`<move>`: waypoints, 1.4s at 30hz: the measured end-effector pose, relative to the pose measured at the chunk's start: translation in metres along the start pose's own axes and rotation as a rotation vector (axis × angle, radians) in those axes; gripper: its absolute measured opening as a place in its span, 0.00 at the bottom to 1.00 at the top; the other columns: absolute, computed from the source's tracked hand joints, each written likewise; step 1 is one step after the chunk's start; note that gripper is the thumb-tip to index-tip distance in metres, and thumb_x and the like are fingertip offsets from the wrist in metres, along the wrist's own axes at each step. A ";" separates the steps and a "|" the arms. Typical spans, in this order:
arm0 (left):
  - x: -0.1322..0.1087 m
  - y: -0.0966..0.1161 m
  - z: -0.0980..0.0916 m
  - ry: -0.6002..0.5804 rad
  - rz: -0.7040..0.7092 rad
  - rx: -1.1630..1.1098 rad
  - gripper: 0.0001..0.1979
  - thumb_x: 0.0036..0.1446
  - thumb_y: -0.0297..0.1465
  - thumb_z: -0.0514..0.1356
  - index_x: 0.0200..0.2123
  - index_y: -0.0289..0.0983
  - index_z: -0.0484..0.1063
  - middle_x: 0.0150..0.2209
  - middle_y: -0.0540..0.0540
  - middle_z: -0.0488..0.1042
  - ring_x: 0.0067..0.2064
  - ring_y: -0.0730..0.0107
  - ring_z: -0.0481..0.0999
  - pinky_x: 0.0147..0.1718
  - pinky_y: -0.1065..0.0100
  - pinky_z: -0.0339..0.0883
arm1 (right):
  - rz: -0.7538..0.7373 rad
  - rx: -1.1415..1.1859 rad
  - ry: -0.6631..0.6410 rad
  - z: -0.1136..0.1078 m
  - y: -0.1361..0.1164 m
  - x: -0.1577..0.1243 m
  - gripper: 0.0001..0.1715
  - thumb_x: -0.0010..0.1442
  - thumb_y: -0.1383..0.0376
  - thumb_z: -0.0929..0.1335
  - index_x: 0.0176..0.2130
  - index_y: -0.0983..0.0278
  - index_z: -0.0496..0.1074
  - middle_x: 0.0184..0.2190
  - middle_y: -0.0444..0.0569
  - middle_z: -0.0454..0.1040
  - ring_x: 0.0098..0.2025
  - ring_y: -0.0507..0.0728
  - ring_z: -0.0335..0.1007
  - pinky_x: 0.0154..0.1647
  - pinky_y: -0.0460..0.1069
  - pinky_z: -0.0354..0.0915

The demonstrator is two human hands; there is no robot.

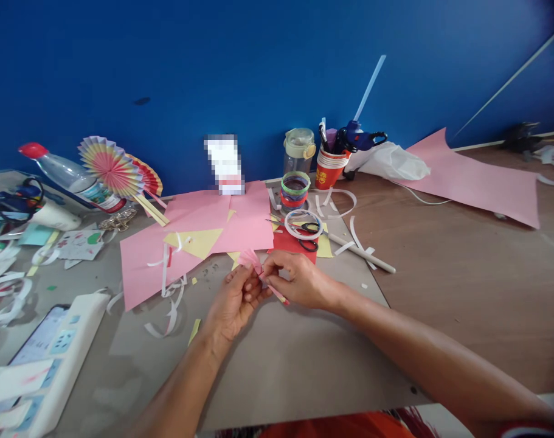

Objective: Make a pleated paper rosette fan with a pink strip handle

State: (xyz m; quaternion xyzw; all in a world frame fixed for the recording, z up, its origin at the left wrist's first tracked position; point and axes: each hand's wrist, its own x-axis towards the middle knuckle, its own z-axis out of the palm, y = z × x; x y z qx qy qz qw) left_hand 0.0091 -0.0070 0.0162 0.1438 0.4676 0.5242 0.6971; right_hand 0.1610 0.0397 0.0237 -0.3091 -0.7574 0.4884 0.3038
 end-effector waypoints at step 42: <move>-0.003 -0.005 -0.004 -0.113 0.238 0.633 0.06 0.50 0.31 0.63 0.25 0.36 0.70 0.24 0.52 0.68 0.28 0.71 0.71 0.32 0.70 0.63 | 0.434 0.995 0.280 -0.017 0.007 0.017 0.11 0.42 0.72 0.66 0.31 0.63 0.68 0.12 0.33 0.51 0.16 0.46 0.41 0.22 0.45 0.52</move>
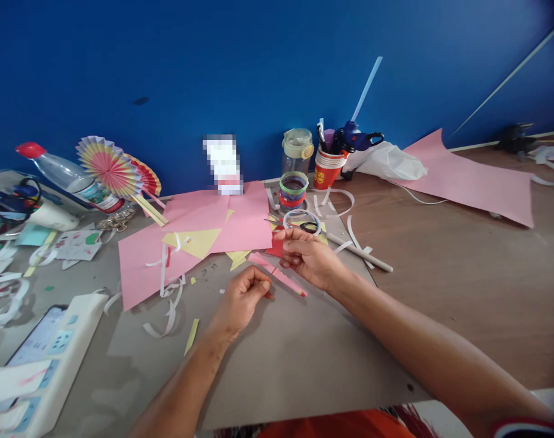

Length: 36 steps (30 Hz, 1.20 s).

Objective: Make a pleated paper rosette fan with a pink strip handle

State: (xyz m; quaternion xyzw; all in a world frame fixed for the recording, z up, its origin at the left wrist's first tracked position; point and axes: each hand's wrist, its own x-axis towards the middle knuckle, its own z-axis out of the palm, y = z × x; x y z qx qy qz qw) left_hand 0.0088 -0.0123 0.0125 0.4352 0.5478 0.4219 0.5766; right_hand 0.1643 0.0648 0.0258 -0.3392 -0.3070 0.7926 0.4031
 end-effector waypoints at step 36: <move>-0.003 0.007 -0.010 0.093 0.100 -0.226 0.10 0.53 0.36 0.62 0.27 0.35 0.71 0.28 0.49 0.68 0.28 0.75 0.63 0.31 0.70 0.60 | -0.139 -0.829 -0.238 -0.024 0.001 0.004 0.11 0.53 0.59 0.68 0.29 0.66 0.71 0.21 0.40 0.63 0.24 0.48 0.54 0.24 0.45 0.51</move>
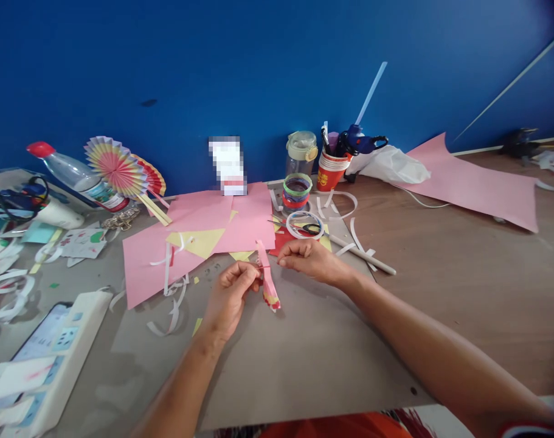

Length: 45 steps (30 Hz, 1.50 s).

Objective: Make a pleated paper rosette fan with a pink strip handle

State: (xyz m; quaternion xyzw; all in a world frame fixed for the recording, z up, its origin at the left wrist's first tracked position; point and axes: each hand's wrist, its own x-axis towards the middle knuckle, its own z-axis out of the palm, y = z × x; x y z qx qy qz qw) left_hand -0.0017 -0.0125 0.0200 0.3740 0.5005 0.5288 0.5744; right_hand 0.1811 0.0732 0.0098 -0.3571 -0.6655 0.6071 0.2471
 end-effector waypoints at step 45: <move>-0.006 0.003 0.011 -0.018 0.181 0.604 0.03 0.52 0.27 0.59 0.27 0.38 0.70 0.26 0.51 0.70 0.29 0.72 0.67 0.30 0.70 0.60 | -0.541 -0.503 0.086 0.024 -0.034 -0.021 0.12 0.55 0.75 0.63 0.40 0.65 0.70 0.36 0.51 0.70 0.38 0.55 0.66 0.39 0.49 0.64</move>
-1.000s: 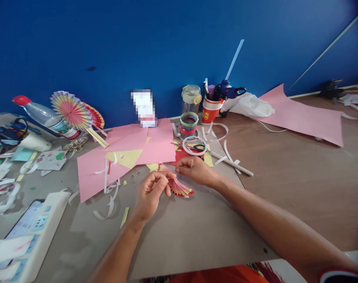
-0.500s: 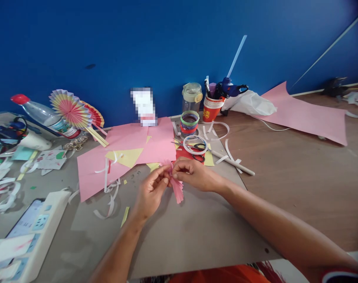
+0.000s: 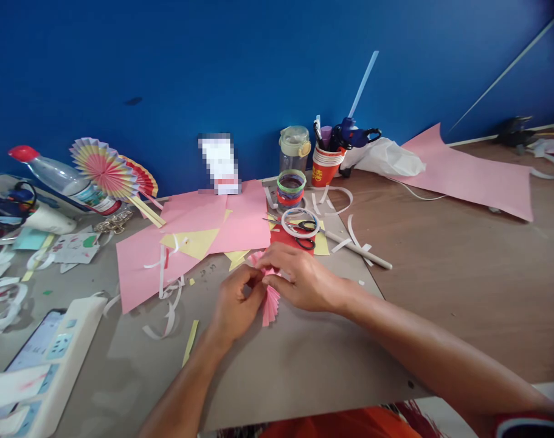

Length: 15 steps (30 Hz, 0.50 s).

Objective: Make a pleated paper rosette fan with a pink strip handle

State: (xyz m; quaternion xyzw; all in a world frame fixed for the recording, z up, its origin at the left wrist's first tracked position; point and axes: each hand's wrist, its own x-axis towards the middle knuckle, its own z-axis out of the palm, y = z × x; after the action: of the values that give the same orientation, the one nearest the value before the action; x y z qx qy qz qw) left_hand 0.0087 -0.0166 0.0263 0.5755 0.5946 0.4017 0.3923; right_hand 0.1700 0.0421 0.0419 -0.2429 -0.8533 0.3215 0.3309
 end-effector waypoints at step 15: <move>0.001 -0.004 -0.009 -0.138 -0.154 -0.546 0.09 0.56 0.35 0.60 0.29 0.37 0.65 0.27 0.51 0.68 0.25 0.77 0.66 0.27 0.71 0.59 | 0.144 0.119 0.094 0.013 0.013 0.000 0.15 0.55 0.75 0.65 0.40 0.64 0.75 0.37 0.51 0.73 0.43 0.57 0.67 0.46 0.53 0.64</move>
State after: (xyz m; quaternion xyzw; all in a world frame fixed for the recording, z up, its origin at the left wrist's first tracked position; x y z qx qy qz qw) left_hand -0.0011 -0.0162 0.0264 0.4277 0.4785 0.4757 0.6015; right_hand 0.1631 0.0458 0.0246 -0.2982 -0.7966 0.3829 0.3604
